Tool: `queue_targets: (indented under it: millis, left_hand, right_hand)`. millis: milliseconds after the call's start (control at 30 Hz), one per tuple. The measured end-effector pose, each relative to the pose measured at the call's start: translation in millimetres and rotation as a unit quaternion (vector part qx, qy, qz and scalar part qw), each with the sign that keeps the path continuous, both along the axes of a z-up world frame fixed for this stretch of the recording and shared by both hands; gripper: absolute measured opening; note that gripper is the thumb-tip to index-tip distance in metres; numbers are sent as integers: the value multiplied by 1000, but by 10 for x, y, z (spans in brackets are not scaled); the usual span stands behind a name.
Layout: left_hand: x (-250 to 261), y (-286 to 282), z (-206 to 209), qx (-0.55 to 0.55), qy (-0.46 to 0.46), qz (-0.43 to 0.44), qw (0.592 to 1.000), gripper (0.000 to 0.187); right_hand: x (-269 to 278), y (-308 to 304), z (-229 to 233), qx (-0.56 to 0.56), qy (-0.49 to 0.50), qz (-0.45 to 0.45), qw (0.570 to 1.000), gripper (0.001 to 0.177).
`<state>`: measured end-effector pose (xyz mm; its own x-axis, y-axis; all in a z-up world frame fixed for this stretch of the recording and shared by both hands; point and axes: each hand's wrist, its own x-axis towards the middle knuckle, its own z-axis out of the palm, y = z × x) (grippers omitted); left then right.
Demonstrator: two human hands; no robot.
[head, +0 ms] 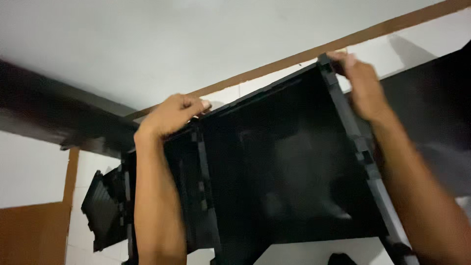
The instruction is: The person assembles black plastic trays and side panels into a larger box-like structure. They pick up individual parts, align interlocking edges, and press them together by hand to form a connected assembly on the floor.
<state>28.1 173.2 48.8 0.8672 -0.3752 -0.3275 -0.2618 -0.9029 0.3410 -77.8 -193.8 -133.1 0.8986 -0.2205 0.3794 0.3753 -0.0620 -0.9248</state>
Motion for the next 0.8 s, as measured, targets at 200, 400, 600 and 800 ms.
queue_targets:
  millis: [200,400,600,800]
  left_hand:
    - [-369,333,-413,-107,-89,-24,990,43]
    - [-356,358,-637,-164,-166,-91,968,43]
    - [-393,303,-445,-111,-184,-77,974,45]
    - [-432,463,-612,-67,-188,6,980,49]
  right_hand:
    - [-56,64,464,-178,46,17,983,34]
    - [-33,162,416,-203,29,6,979,25]
    - [-44,137,607,-190,41,25,981,34]
    - [-128,170,535,-105,228,-15,968,36]
